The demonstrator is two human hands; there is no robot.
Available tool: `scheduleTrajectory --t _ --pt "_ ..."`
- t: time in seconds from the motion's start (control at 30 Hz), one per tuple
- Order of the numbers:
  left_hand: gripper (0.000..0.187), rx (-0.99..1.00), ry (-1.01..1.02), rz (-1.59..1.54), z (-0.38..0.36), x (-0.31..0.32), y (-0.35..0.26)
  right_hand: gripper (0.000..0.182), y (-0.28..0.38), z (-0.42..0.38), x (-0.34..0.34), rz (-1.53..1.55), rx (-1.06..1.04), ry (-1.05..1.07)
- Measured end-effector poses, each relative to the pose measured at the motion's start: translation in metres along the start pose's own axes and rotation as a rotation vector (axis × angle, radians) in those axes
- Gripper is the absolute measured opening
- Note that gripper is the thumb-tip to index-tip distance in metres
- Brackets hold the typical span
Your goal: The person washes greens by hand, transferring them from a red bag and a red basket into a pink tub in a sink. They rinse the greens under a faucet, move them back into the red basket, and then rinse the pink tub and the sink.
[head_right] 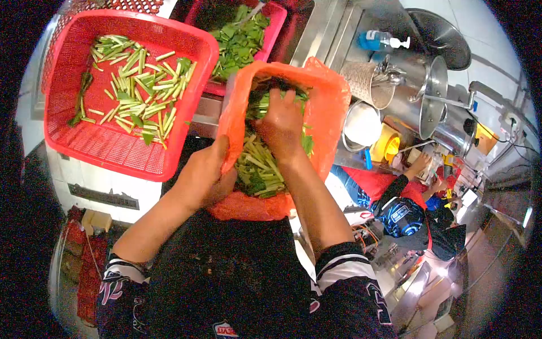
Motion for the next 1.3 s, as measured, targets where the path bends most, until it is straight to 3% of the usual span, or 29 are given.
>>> scheduleTrajectory --t 0.07,0.13,0.3,0.37,0.43,0.57,0.63,0.77,0.8,0.83,0.97,1.0,1.07,1.1,1.17,1.3 --pt "0.030 -0.015 -0.002 0.006 0.000 -0.001 -0.002 0.058 -0.007 0.002 0.001 0.042 0.038 0.108" --pt "0.030 -0.112 0.026 -0.023 0.001 -0.005 -0.004 0.055 -0.010 0.004 0.003 0.035 0.028 0.063" --pt "0.036 -0.119 -0.023 -0.031 0.000 0.000 0.005 0.056 -0.019 -0.001 -0.022 0.089 0.017 0.040" --pt "0.034 -0.183 0.058 -0.034 0.001 0.003 0.008 0.054 -0.023 -0.010 -0.041 0.077 -0.011 0.012" --pt "0.033 -0.178 0.063 -0.033 0.000 0.002 0.006 0.058 -0.037 -0.019 -0.047 0.247 0.044 0.194" --pt "0.033 -0.105 0.037 -0.061 -0.003 0.004 0.010 0.053 -0.038 -0.029 -0.078 0.383 0.020 0.214" --pt "0.033 -0.076 0.022 -0.076 -0.003 0.004 0.009 0.050 -0.037 -0.031 -0.090 0.669 0.070 0.249" --pt "0.033 -0.149 0.091 -0.039 -0.001 -0.002 0.003 0.048 -0.045 -0.035 -0.122 0.794 0.163 0.268" --pt "0.033 -0.166 0.111 -0.046 -0.001 -0.003 0.002 0.050 -0.051 -0.036 -0.131 0.698 0.142 0.250" --pt "0.033 -0.163 0.100 -0.044 -0.001 -0.004 0.003 0.037 -0.066 -0.037 -0.133 0.665 0.076 0.141" --pt "0.034 -0.153 0.133 -0.058 -0.004 0.001 0.006 0.042 -0.065 0.007 -0.169 0.812 0.142 0.195" --pt "0.034 -0.156 0.149 -0.061 -0.004 0.001 0.007 0.039 -0.050 0.029 -0.185 0.580 -0.168 0.067" --pt "0.034 -0.156 0.172 -0.052 -0.004 0.001 0.005 0.035 -0.016 0.069 -0.198 0.525 -0.310 0.043" --pt "0.035 -0.159 0.197 -0.045 -0.004 0.001 0.003 0.033 0.020 0.094 -0.200 0.712 -0.151 0.146" --pt "0.035 -0.194 0.212 -0.030 -0.005 -0.001 -0.001 0.032 0.043 0.143 -0.169 0.735 -0.097 0.062" --pt "0.037 -0.237 0.231 -0.042 -0.007 0.001 0.004 0.060 0.090 0.221 -0.098 0.326 -0.072 0.222"
Point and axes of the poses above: each hand's wrist, its own z-axis towards the middle knuckle, its own x-axis out of the palm, y = z × x, the point moved 5 cm from there along z, towards the middle knuckle, and after that the axes turned 9 degrees about -z, right-handed, at the moved point
